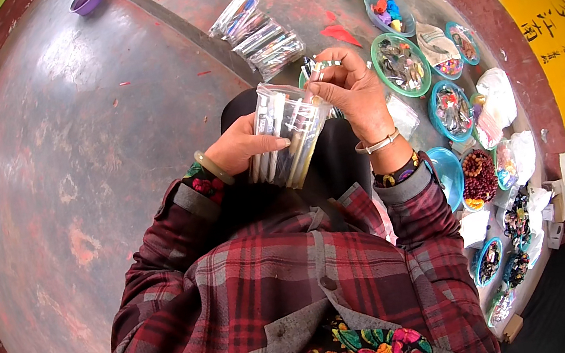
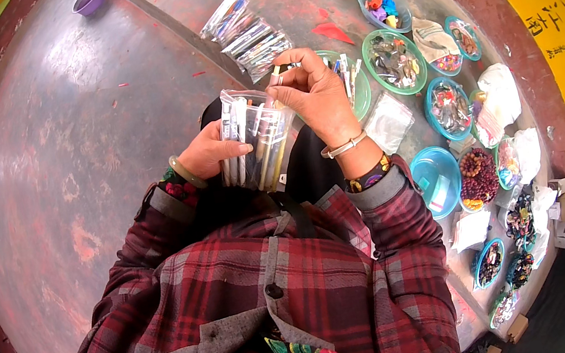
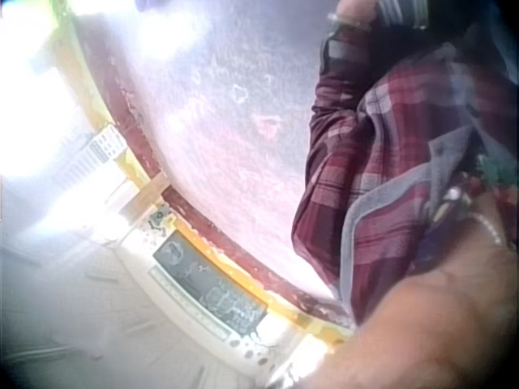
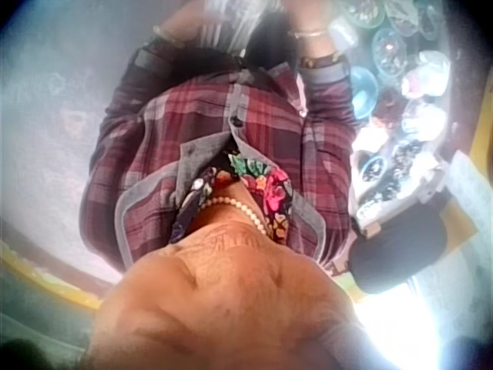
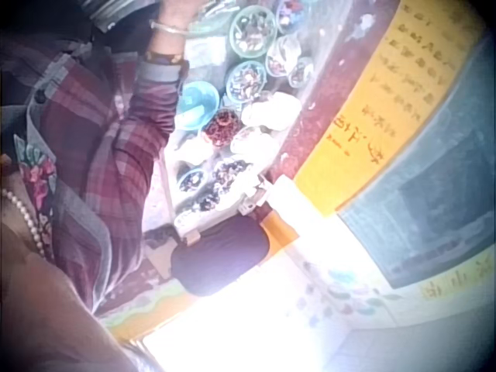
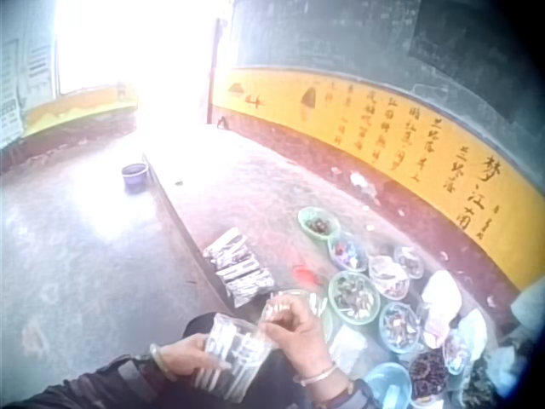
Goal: The person sits on the floor and repeatedly picks up small, colorful sticks from a green bowl, placing them one by one into a clear plastic bag held in the left hand. The task involves sorting and packing these items into a single container.
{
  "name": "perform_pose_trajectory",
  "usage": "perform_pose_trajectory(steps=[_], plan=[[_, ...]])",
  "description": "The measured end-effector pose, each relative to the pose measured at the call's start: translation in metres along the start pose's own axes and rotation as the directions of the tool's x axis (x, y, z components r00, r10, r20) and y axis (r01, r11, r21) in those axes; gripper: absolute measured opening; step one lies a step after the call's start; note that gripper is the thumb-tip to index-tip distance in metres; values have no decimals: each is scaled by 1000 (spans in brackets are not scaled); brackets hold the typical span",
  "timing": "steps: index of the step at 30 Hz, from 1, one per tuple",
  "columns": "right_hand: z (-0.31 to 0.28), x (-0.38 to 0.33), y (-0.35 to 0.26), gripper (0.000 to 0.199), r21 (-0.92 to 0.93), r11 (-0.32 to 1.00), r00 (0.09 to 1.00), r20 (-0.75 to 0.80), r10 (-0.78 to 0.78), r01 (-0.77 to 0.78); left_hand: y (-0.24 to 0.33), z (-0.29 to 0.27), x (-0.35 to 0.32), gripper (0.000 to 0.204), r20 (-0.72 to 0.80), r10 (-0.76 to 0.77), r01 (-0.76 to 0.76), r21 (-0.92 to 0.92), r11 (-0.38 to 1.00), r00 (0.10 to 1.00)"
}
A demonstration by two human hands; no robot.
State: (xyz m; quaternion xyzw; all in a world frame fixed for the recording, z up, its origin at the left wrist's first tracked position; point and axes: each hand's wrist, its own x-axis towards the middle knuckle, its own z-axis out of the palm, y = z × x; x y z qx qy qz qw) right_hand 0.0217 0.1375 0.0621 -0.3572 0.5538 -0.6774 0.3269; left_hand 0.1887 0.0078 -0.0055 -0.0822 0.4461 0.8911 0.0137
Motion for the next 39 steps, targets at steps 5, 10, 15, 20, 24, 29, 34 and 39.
perform_pose_trajectory(steps=[5,10,15,20,24,29,34,39], plan=[[4,-1,0,33,26,999,998,-48,27,-26,1,0,-1,40,26,21,-21,-11,1000,999],[4,-2,1,34,78,996,998,-48,45,-41,3,0,0,45,9,-29,28,8,1000,1000],[5,-4,8,34,62,996,998,1,60,-60,2,-2,-1,41,33,-4,4,10,1000,999],[5,-8,19,18,-75,997,1000,-16,-14,12,-1,-5,0,40,41,-12,15,-77,997,999],[4,-10,19,13,-311,927,971,-38,-235,212,0,-2,-1,41,22,14,-11,-101,995,1000],[2,-13,14,16,-440,853,950,-3,-313,279,-2,-6,0,41,29,16,-13,-82,997,999],[4,-14,16,14,-459,840,950,32,-309,289,1,-4,0,40,25,13,-11,-56,998,1000],[8,-10,14,14,-415,866,958,69,-277,281,0,-5,1,40,6,-5,6,-51,999,1000]])
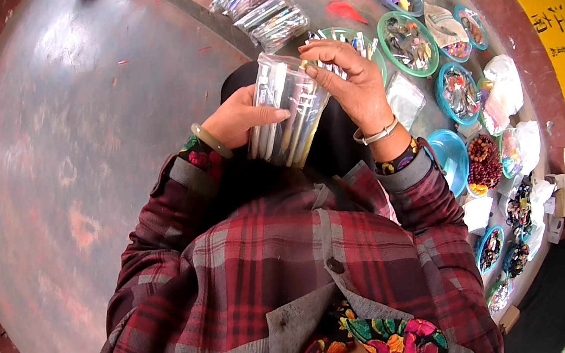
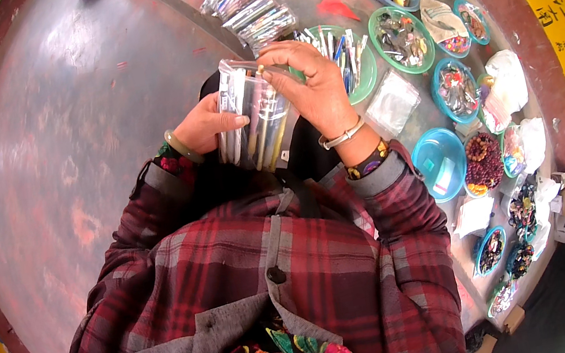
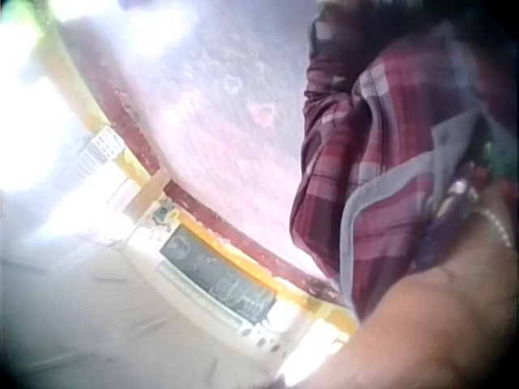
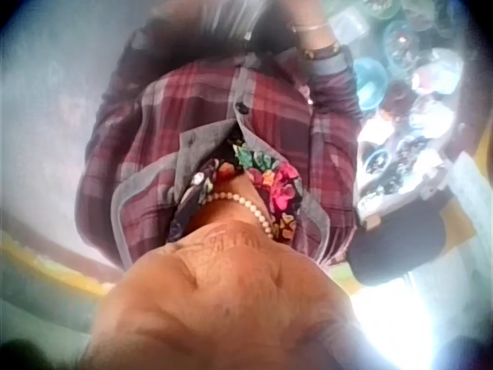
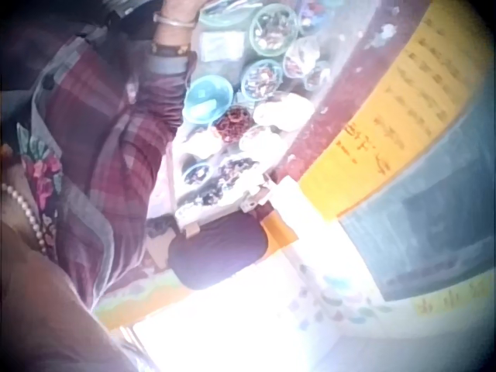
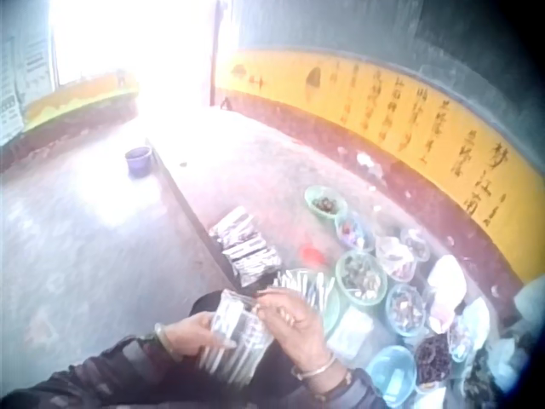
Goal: The person sits on the floor and repeatedly picks up small, colorful sticks from a green bowl, placing them one by one into a clear plastic bag held in the left hand. The task involves sorting and packing these items into a single container.
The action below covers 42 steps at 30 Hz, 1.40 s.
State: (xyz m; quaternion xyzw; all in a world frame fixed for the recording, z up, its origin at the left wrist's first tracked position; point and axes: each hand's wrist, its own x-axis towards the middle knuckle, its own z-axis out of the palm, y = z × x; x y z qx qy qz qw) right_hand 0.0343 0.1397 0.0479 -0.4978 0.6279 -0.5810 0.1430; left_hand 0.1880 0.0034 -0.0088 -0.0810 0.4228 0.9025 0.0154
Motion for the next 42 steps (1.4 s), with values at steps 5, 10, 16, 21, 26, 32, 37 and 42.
perform_pose_trajectory(steps=[5,10,16,21,26,32,37,42], plan=[[3,-2,2,12,-118,992,998,57,-32,38,-1,1,-2,41,-6,8,-8,-12,1000,1000],[-1,-6,-3,11,-222,968,993,27,-112,116,0,1,-4,41,0,8,-8,-19,1000,1000],[-12,-8,-5,18,-473,790,917,131,-376,391,1,1,-2,41,10,18,-19,37,999,1000],[-32,-4,-1,18,-378,897,960,-68,-272,227,3,2,-3,41,-14,-1,1,34,999,1000],[-108,7,10,23,-90,996,650,-757,-68,-1,2,-9,-11,42,-48,48,-51,-59,997,998],[-147,-22,122,12,80,963,629,-743,230,-258,5,-18,-12,50,-26,57,-60,-117,991,998],[-113,-42,235,17,-276,786,754,-566,332,-553,6,-19,-10,50,-14,44,-45,-154,987,999],[-81,-16,279,26,-505,552,748,-451,487,-664,3,-19,-5,51,-27,16,-20,-168,986,1000]])
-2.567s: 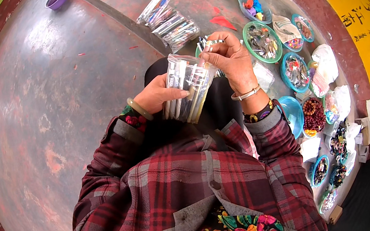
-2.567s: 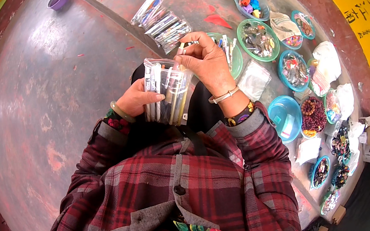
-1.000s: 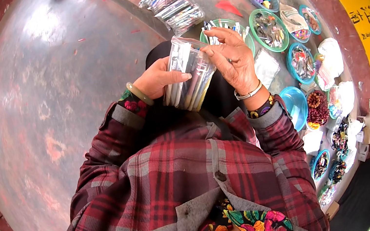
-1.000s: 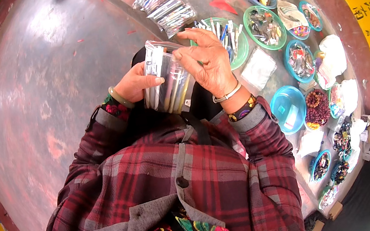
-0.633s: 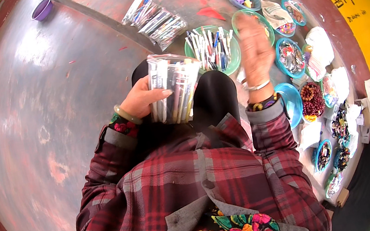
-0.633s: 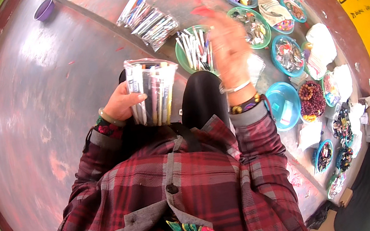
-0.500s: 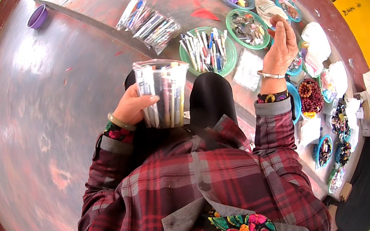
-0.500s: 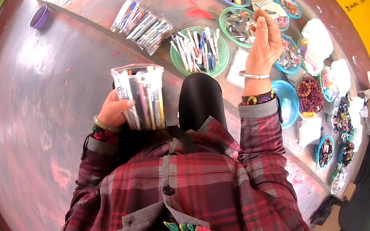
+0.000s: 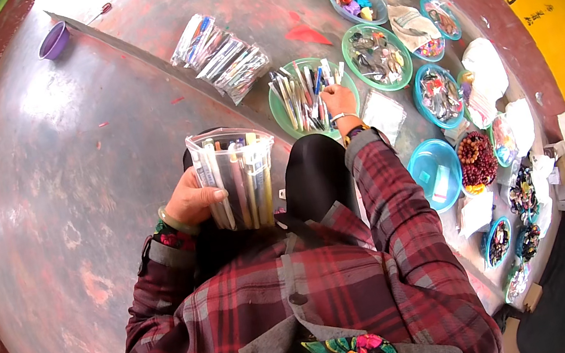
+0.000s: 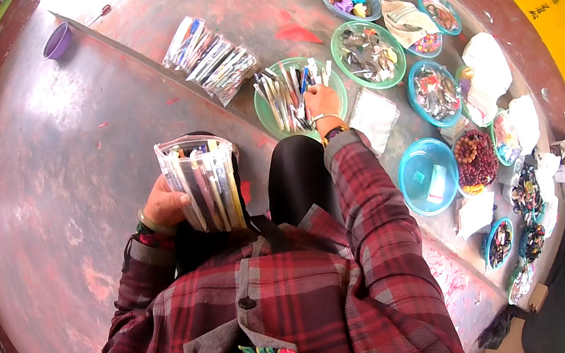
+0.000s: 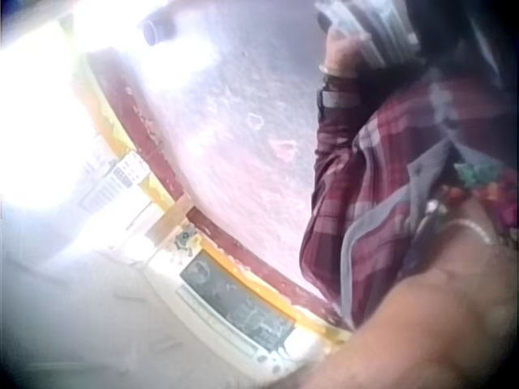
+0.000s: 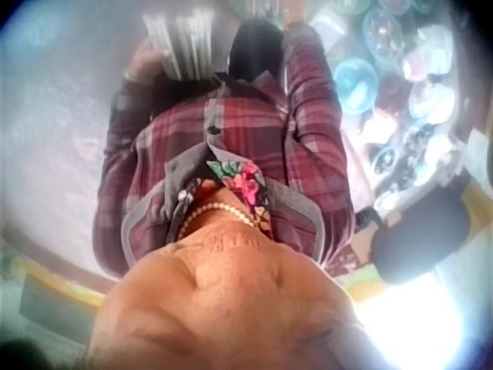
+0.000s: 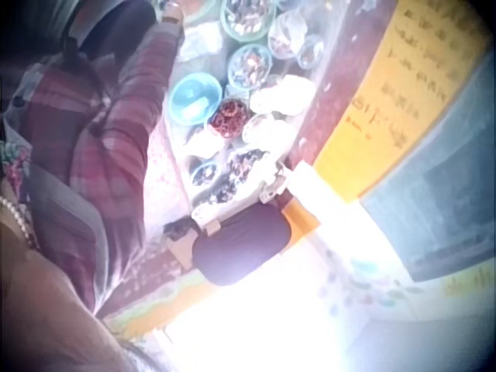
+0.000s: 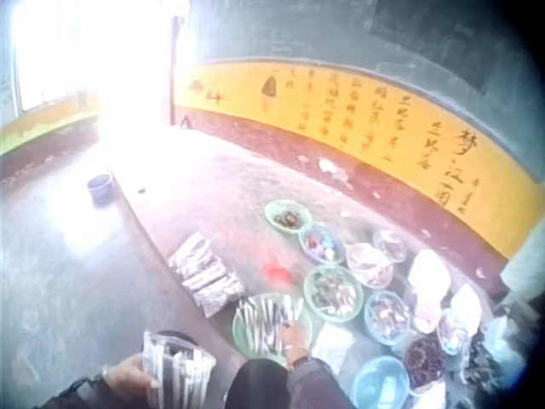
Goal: The person sits on the floor and repeatedly picks up small, colorful sticks from a green bowl, placing them one by one into a clear plastic bag held in the left hand. The task involves sorting and packing these items into a single container.
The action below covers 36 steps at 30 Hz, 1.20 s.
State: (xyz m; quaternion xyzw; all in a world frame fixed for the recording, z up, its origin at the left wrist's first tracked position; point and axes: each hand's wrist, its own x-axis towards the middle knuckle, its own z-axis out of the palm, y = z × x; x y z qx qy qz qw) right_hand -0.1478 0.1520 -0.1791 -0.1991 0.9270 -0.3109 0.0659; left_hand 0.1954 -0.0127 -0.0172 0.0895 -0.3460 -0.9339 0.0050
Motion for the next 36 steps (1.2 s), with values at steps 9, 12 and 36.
perform_pose_trajectory(steps=[9,12,36], plan=[[23,21,-16,30,-285,951,976,137,167,-123,-1,7,9,50,14,-29,28,18,999,999],[16,17,-15,30,-184,976,982,127,137,-112,0,9,10,50,22,-32,32,14,999,999],[-120,-130,-69,40,897,23,875,436,-210,-441,-8,18,13,44,51,18,-21,55,998,999]])
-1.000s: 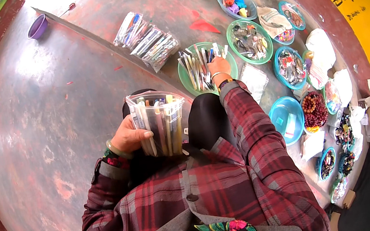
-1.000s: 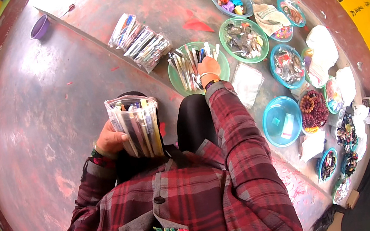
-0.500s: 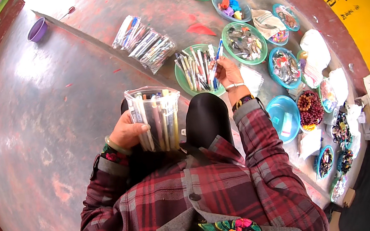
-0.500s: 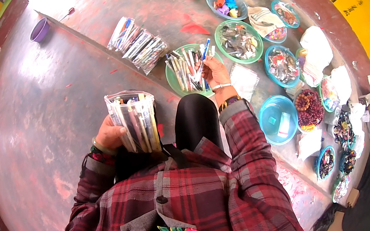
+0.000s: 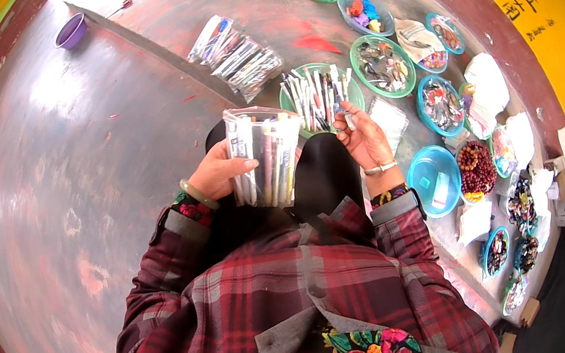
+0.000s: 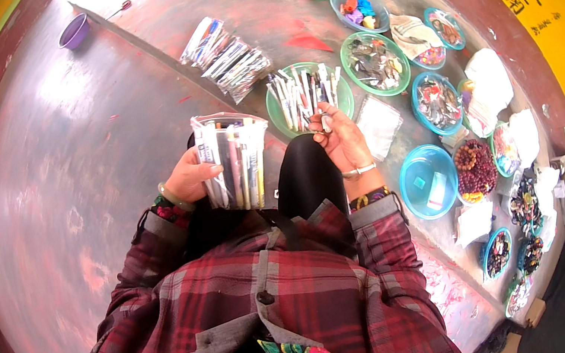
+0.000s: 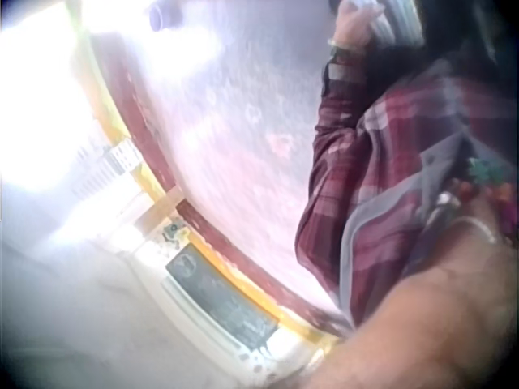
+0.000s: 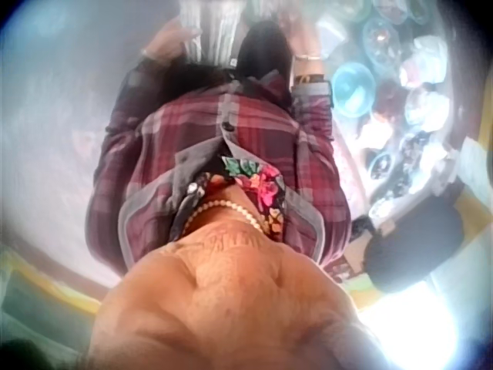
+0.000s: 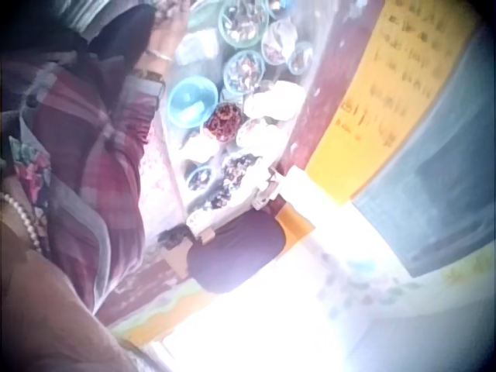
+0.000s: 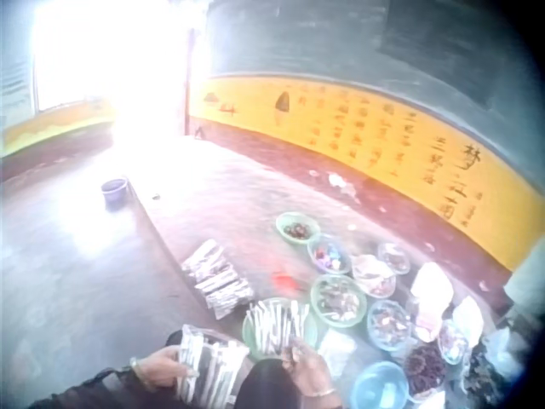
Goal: The person sits on the floor and repeatedly picks up small, colorful sticks from a green bowl, placing them one by one into a clear plastic bag held in the left hand. The task involves sorting and packing these items into a single container.
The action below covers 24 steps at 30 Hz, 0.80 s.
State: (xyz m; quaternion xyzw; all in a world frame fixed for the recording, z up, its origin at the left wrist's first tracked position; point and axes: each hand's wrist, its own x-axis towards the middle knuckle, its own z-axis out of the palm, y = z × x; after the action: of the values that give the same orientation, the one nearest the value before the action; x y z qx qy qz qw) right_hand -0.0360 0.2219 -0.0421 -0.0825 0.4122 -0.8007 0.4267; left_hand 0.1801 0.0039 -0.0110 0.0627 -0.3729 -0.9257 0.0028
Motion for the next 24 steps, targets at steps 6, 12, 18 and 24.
perform_pose_trajectory(steps=[6,12,18,24], plan=[[31,-27,-16,47,-368,908,976,159,-151,200,-1,0,-2,41,0,16,-16,-18,1000,1000],[47,-35,-33,31,-375,905,978,124,-166,201,-1,0,-4,41,21,32,-31,-43,999,999],[54,-32,-40,24,-99,955,960,29,-277,279,1,2,-5,40,23,34,-33,-44,998,999],[73,-22,-52,46,-216,844,859,-40,-510,491,-3,-3,-2,41,12,-15,15,25,1000,1000]])
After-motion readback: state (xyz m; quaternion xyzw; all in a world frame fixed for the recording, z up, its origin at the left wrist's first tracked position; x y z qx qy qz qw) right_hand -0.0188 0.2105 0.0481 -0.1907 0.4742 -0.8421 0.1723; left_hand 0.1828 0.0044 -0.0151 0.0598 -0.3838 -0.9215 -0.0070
